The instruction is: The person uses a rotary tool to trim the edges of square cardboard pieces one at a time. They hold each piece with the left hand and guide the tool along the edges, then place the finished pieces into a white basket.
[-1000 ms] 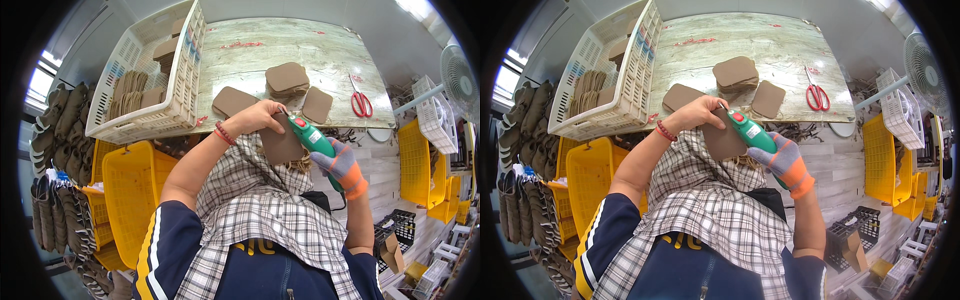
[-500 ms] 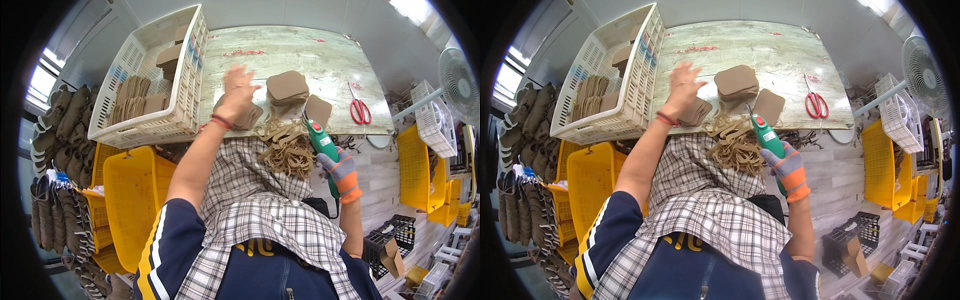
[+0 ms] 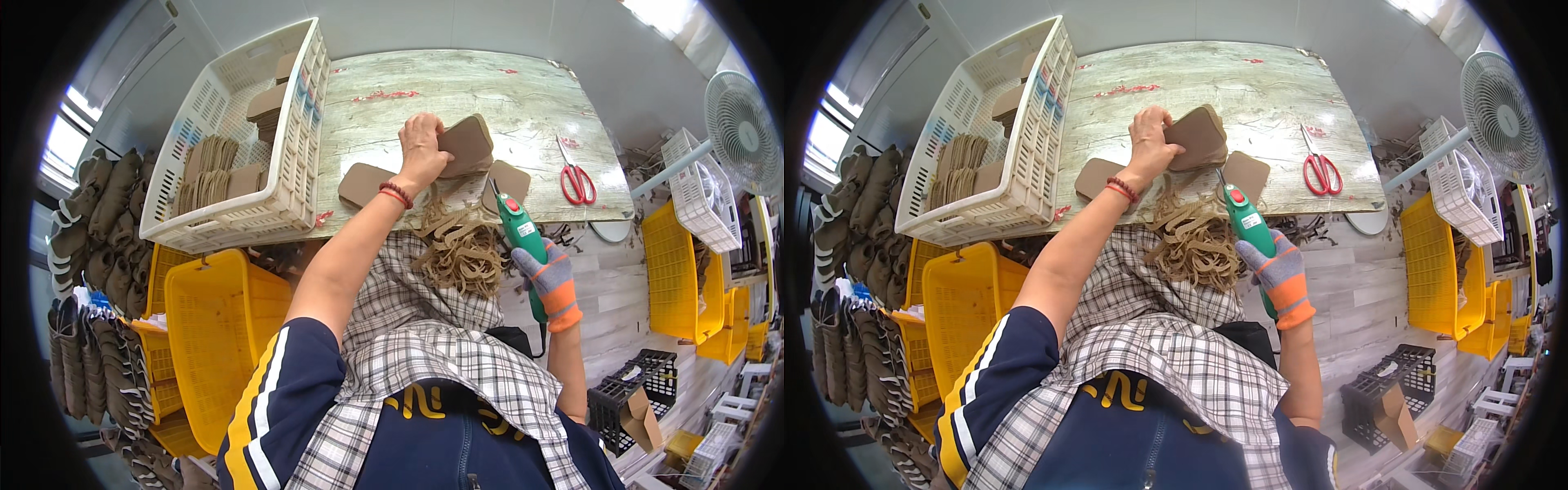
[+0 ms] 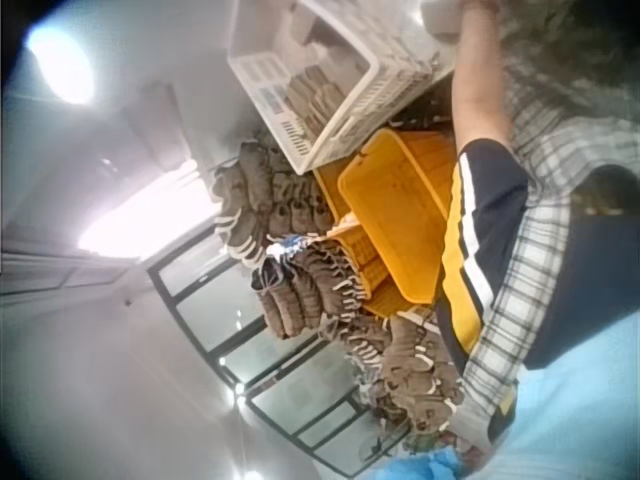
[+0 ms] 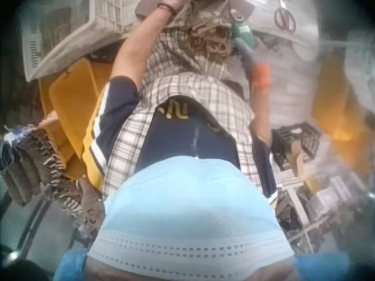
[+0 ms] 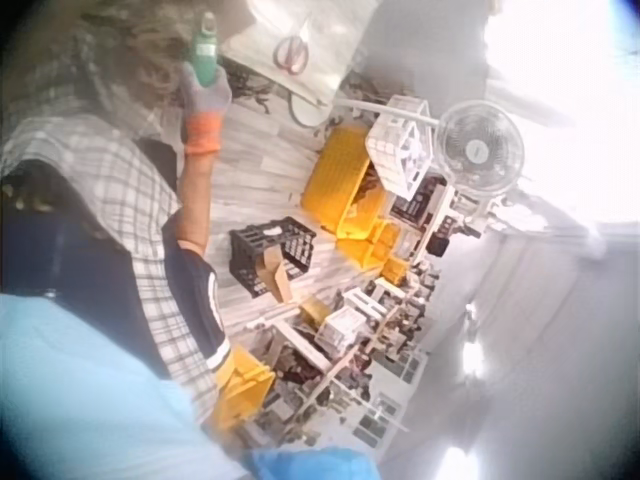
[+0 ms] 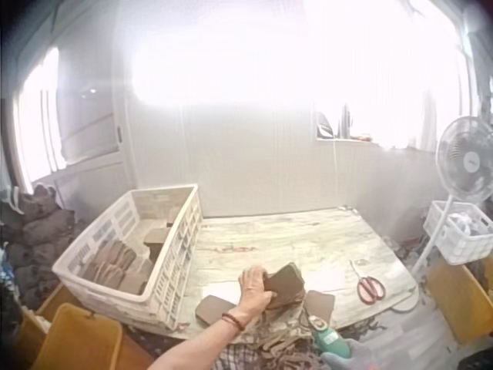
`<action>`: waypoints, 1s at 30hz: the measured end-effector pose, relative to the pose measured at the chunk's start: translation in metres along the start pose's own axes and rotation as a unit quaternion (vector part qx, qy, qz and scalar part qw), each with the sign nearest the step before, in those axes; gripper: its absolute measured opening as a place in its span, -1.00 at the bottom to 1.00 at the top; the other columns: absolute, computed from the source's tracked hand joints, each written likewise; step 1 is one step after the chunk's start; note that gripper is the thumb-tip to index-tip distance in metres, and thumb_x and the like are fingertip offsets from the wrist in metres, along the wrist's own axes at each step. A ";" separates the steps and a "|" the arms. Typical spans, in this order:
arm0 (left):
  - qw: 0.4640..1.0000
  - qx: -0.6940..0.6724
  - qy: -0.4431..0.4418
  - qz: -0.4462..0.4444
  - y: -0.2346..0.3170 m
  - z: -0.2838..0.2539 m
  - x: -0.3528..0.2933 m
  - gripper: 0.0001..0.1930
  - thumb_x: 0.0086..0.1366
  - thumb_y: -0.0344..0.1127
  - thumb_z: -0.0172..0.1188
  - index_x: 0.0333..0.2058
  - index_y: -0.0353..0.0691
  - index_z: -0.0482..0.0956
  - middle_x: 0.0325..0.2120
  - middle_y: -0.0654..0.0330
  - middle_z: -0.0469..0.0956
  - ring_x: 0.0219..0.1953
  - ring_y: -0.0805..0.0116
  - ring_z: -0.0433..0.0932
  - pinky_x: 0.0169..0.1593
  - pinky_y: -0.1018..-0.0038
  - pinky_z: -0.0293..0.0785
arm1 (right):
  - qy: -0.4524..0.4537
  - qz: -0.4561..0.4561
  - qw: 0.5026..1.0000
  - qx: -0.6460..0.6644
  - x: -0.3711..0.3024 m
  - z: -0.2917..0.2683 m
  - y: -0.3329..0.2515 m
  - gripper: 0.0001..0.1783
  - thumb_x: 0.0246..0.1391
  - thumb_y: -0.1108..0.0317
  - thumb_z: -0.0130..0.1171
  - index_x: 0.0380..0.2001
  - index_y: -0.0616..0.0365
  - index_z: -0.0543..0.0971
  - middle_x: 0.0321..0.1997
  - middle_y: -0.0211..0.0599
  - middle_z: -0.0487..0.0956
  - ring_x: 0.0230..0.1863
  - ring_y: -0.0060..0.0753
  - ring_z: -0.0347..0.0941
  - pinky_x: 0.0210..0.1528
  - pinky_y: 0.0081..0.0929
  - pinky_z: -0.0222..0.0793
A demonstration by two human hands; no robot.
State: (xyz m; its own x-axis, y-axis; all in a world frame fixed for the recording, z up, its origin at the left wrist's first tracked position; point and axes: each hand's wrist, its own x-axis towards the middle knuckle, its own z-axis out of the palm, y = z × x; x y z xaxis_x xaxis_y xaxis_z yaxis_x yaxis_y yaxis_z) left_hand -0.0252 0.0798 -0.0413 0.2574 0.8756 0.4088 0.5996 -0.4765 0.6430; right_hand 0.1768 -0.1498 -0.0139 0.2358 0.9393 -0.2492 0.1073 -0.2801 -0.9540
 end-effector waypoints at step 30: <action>0.488 -0.841 0.058 -0.225 0.076 0.004 -0.059 -0.64 0.22 -0.60 0.09 0.00 -0.23 0.37 -0.07 0.12 0.49 0.01 0.19 0.48 0.11 0.27 0.50 | 0.048 -0.068 0.997 -0.001 -0.011 0.030 -0.053 -0.56 -0.06 0.22 0.37 -0.16 0.25 0.53 -0.54 -0.48 0.52 -0.67 -0.74 0.31 -0.65 -0.70 0.23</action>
State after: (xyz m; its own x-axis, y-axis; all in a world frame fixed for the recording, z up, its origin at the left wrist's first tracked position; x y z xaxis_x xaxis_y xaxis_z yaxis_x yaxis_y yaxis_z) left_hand 0.0083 -0.0080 -0.0187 0.2834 0.9578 -0.0476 -0.9206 0.2856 0.2662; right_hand 0.1397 -0.1390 0.0342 0.3100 0.9454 -0.1000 0.1472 -0.1517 -0.9774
